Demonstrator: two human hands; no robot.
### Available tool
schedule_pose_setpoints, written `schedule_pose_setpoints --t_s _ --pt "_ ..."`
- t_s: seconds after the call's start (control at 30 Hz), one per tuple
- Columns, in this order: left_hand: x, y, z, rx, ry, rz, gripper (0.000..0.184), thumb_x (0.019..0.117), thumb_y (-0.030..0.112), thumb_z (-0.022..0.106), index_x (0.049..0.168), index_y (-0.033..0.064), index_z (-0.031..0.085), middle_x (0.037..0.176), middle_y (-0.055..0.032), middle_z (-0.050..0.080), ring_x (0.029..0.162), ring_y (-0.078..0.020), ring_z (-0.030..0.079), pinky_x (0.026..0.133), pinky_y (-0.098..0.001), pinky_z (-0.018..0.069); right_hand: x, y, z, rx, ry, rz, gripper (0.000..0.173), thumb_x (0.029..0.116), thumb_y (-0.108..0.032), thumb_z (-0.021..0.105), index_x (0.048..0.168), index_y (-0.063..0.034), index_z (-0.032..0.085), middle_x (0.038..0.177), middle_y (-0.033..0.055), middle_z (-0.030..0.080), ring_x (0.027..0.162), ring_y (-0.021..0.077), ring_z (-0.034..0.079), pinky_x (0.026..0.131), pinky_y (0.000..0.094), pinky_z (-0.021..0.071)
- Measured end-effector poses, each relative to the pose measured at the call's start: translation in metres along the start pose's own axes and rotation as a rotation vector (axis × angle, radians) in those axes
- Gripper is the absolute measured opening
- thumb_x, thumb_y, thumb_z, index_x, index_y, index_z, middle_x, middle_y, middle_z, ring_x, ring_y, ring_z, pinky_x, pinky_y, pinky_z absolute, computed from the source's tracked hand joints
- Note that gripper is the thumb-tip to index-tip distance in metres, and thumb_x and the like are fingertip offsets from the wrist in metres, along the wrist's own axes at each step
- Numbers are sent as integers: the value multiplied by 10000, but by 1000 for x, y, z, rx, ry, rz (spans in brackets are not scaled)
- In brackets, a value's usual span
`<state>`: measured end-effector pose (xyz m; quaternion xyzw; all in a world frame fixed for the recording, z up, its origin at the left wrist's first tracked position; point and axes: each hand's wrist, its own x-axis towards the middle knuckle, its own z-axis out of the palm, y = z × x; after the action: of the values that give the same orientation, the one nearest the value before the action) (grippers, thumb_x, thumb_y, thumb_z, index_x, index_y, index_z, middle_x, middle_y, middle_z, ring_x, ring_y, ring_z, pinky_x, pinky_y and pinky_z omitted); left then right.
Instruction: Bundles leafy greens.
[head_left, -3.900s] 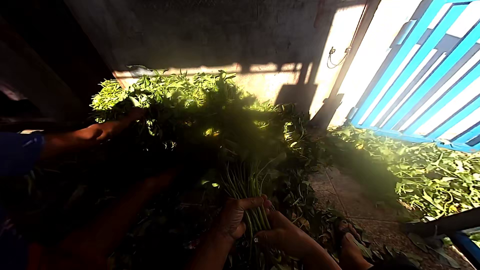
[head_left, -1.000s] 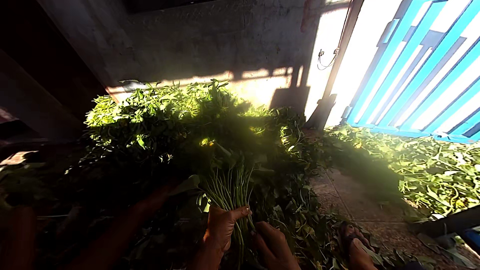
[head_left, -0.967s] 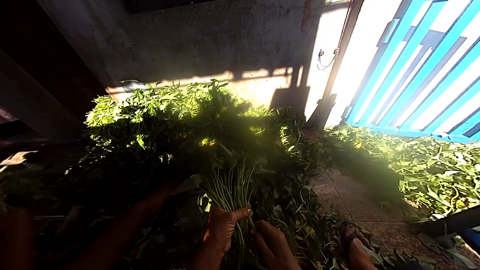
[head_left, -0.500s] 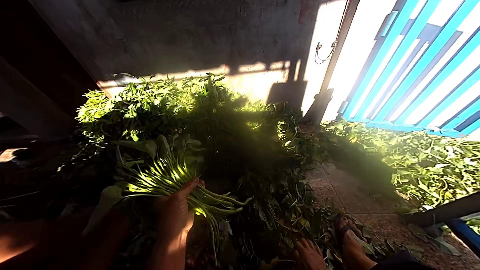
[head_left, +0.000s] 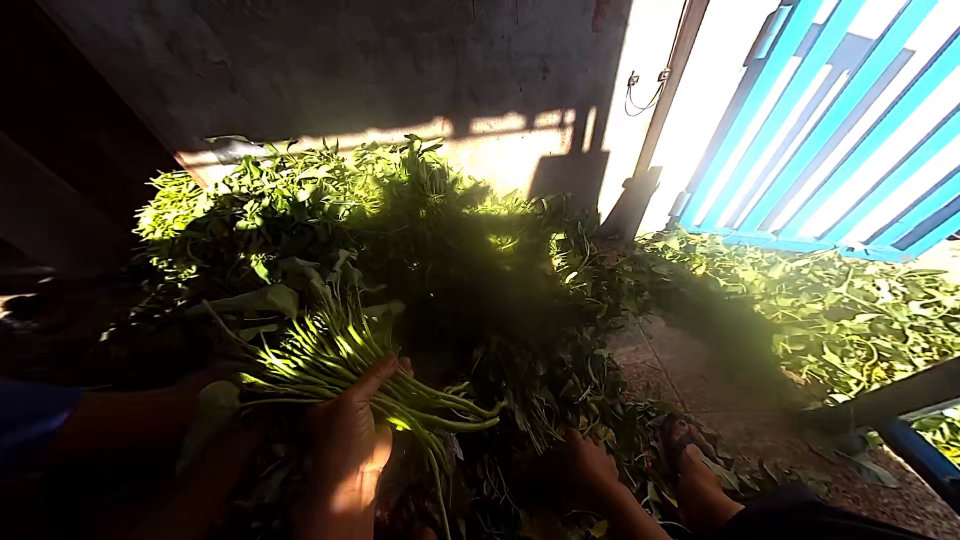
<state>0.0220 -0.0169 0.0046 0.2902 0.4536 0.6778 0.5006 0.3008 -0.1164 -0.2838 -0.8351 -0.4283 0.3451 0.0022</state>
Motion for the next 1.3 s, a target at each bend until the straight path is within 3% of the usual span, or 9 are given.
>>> schedule_pose_setpoints --t_s 0.13,0.27,0.37,0.57,0.67,0.77,1.1,1.23,1.3 --pt "1 -3 0 19 -52 -132 301 875 -78 699 1169 -55 639 948 -243 732 751 -356 743 673 -488 649 5 20 12 -142 -40 54 506 956 -418 591 1359 -115 629 1410 155 617 1385 380 499 1088 642 396" --pt "-4 -2 5 34 -96 -115 310 854 -93 719 1152 -53 642 927 -243 732 733 -355 741 654 -488 648 -25 20 -14 152 240 -122 333 1065 -273 475 1239 -135 723 1200 141 730 1178 343 667 1036 578 480" --pt "-8 -6 11 55 -92 -90 343 827 -98 748 1150 -38 651 935 -231 737 734 -342 743 660 -476 646 -28 25 -24 197 420 -145 301 995 -217 560 1223 -138 740 1320 141 649 1271 365 566 1046 534 473" --pt "-7 -22 15 71 -65 -138 382 795 -109 776 1150 -74 637 911 -259 731 713 -371 739 626 -486 646 11 31 -23 17 4 17 417 1007 -235 535 1392 -91 607 1470 210 548 1391 429 488 1062 654 451" --pt "-5 -23 13 57 -77 -192 364 823 -146 720 1168 -100 615 948 -280 726 712 -378 736 626 -471 646 26 40 -2 -78 -89 -46 501 1000 -280 586 1498 -265 538 1564 204 450 1440 488 387 1061 721 392" --pt "-4 -21 11 64 -81 -228 342 850 -146 683 1181 -99 610 989 -277 730 734 -370 742 635 -456 645 27 39 8 -82 -117 -133 448 980 -374 596 1409 -251 621 1521 202 488 1424 463 409 1064 706 389" --pt "-6 -16 18 70 -14 -246 301 849 -121 697 1141 -69 642 957 -240 734 697 -343 732 606 -456 640 -10 45 -52 938 74 -417 236 1024 -151 592 1183 -41 727 1040 86 756 928 145 719 860 342 593" --pt "-7 -16 16 76 -6 -265 301 839 -111 707 1129 -62 640 949 -235 732 697 -341 732 609 -459 642 -34 38 -57 198 397 134 516 942 -147 619 1449 -74 558 1472 247 515 1375 420 477 1082 657 386" --pt "-9 -18 18 89 -9 -266 322 832 -121 714 1138 -67 628 957 -239 733 698 -347 734 603 -461 642 -36 26 -46 89 621 49 478 920 -107 624 1392 -34 609 1435 285 544 1352 497 486 1067 687 384"
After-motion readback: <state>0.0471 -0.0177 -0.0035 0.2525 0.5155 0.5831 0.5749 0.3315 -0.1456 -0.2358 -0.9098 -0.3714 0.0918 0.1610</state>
